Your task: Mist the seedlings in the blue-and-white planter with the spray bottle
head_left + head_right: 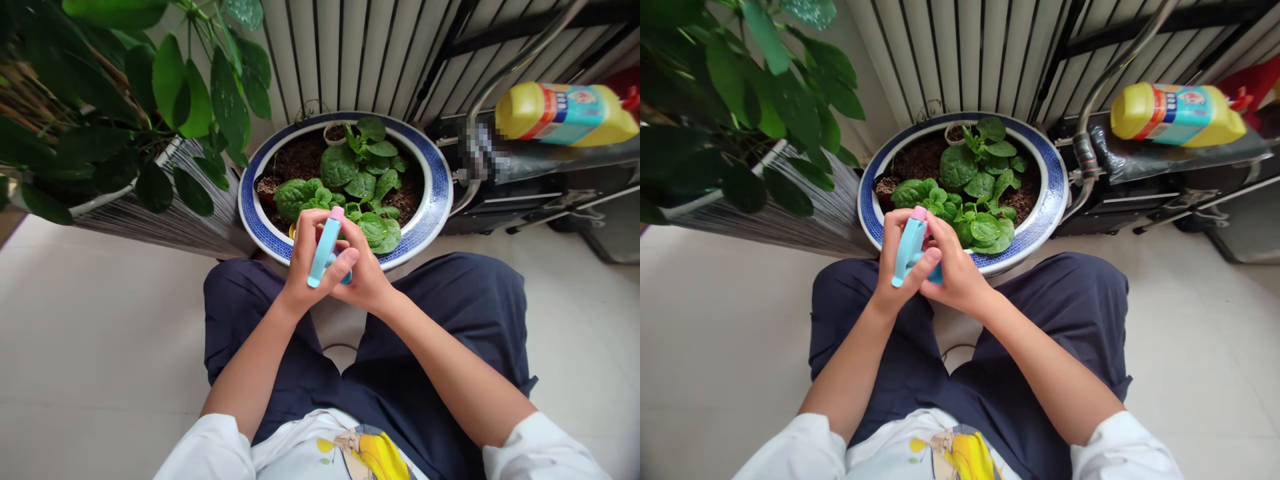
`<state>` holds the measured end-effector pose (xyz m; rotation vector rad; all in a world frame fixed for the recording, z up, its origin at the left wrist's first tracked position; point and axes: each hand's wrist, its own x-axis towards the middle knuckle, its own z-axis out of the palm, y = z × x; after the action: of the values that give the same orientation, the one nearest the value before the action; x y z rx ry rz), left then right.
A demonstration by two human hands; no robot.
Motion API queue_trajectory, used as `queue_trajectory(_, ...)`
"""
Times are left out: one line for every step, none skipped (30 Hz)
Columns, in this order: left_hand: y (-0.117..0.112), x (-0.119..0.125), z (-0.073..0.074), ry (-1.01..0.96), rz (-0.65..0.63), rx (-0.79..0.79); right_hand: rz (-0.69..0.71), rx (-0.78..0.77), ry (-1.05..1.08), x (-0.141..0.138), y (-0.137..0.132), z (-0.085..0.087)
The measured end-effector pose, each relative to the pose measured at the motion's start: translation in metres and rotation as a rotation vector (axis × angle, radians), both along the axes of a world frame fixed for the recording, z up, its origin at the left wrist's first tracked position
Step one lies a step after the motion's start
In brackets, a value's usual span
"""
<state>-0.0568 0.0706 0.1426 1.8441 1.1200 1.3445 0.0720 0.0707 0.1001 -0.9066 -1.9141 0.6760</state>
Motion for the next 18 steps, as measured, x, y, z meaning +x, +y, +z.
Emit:
queue_trajectory(0.003,0.001,-0.003,0.000,-0.004,0.018,0.007,-0.011,0.012,0.000,0.003,-0.002)
queue_trajectory(0.006,0.003,-0.006,-0.003,-0.012,0.027,0.003,-0.021,0.023,0.000,0.006,-0.004)
queue_trajectory(0.010,0.003,-0.011,-0.002,-0.027,0.025,-0.015,-0.028,0.028,0.000,0.009,-0.006)
queue_trajectory(0.015,0.004,-0.015,-0.002,-0.042,0.009,-0.048,-0.029,0.027,-0.001,0.012,-0.008)
queue_trajectory(0.019,0.004,-0.020,0.005,-0.064,-0.021,-0.092,-0.025,0.018,-0.001,0.015,-0.010)
queue_trajectory(0.022,0.003,-0.024,0.014,-0.076,-0.049,-0.140,-0.020,-0.003,-0.002,0.018,-0.011)
queue_trajectory(0.024,0.003,-0.027,0.022,-0.081,-0.080,-0.186,-0.012,-0.027,-0.002,0.019,-0.011)
queue_trajectory(0.026,0.002,-0.029,0.027,-0.082,-0.113,-0.218,-0.004,-0.049,-0.002,0.020,-0.010)
queue_trajectory(0.026,0.001,-0.031,0.024,-0.082,-0.150,-0.233,0.002,-0.063,-0.002,0.021,-0.010)
queue_trajectory(0.025,-0.001,-0.032,0.013,-0.091,-0.193,-0.232,0.006,-0.065,-0.002,0.021,-0.009)
queue_trajectory(0.025,-0.003,-0.032,-0.005,-0.117,-0.240,-0.221,0.008,-0.057,-0.002,0.020,-0.008)
queue_trajectory(0.024,-0.004,-0.032,-0.025,-0.159,-0.284,-0.210,0.007,-0.046,-0.003,0.020,-0.008)
queue_trajectory(0.023,-0.007,-0.032,-0.046,-0.216,-0.321,-0.206,0.005,-0.039,-0.003,0.020,-0.008)
queue_trajectory(0.023,-0.009,-0.032,-0.064,-0.277,-0.351,-0.212,0.001,-0.037,-0.003,0.020,-0.008)
queue_trajectory(0.024,-0.011,-0.031,-0.077,-0.336,-0.375,-0.225,-0.003,-0.037,-0.004,0.021,-0.009)
queue_trajectory(0.025,-0.013,-0.031,-0.088,-0.389,-0.395,-0.239,-0.009,-0.036,-0.004,0.022,-0.009)
queue_trajectory(0.026,-0.015,-0.032,-0.101,-0.435,-0.412,-0.250,-0.016,-0.033,-0.005,0.024,-0.010)
queue_trajectory(0.028,-0.016,-0.033,-0.117,-0.473,-0.427,-0.256,-0.019,-0.023,-0.005,0.026,-0.010)
